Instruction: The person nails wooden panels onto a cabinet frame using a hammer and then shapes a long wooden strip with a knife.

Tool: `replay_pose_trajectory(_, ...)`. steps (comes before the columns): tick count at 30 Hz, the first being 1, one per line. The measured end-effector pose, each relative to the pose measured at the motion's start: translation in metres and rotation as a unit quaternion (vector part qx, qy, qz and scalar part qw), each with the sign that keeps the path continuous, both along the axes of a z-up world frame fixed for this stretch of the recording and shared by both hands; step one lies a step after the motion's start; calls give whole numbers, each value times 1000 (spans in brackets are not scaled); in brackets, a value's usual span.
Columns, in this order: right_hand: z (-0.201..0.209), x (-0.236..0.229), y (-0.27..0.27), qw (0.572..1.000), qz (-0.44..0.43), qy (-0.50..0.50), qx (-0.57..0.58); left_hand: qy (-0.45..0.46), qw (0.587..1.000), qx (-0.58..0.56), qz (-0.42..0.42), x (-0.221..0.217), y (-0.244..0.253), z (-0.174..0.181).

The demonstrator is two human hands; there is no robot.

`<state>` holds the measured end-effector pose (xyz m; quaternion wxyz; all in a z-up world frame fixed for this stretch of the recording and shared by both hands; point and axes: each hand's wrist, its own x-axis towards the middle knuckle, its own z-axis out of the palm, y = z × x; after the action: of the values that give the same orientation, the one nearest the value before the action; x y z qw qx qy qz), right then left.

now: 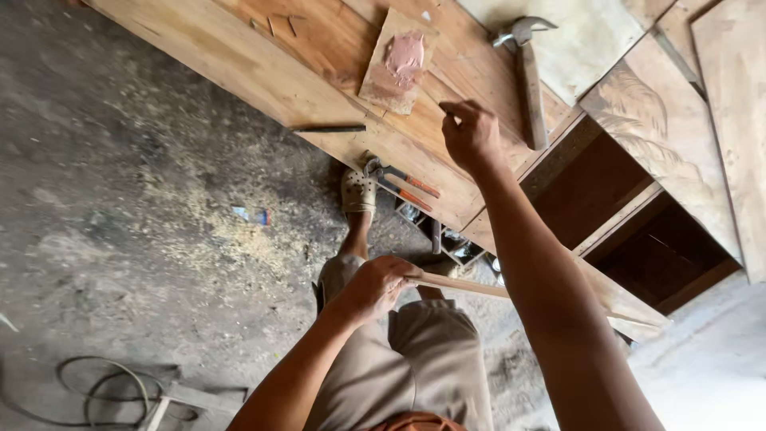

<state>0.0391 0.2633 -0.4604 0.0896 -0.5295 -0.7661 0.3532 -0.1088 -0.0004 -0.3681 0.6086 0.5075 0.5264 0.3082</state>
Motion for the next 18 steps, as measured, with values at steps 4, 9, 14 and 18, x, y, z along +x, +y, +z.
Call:
replay_pose_trajectory(4,-27,-3,5,1000,0,-19,23,11,998,55,14,-5,-1,-19)
replay_pose_trajectory(9,-32,1,8,997,39,-41,56,-5,999,52,8,-3,0,-26)
replay_pose_trajectory(14,3,-7,12,986,54,-118,102,0,999,47,-9,-6,-1,-28)
replay_pose_trajectory(18,14,-24,12,991,46,-75,98,-12,1000,29,3,0,-4,-27)
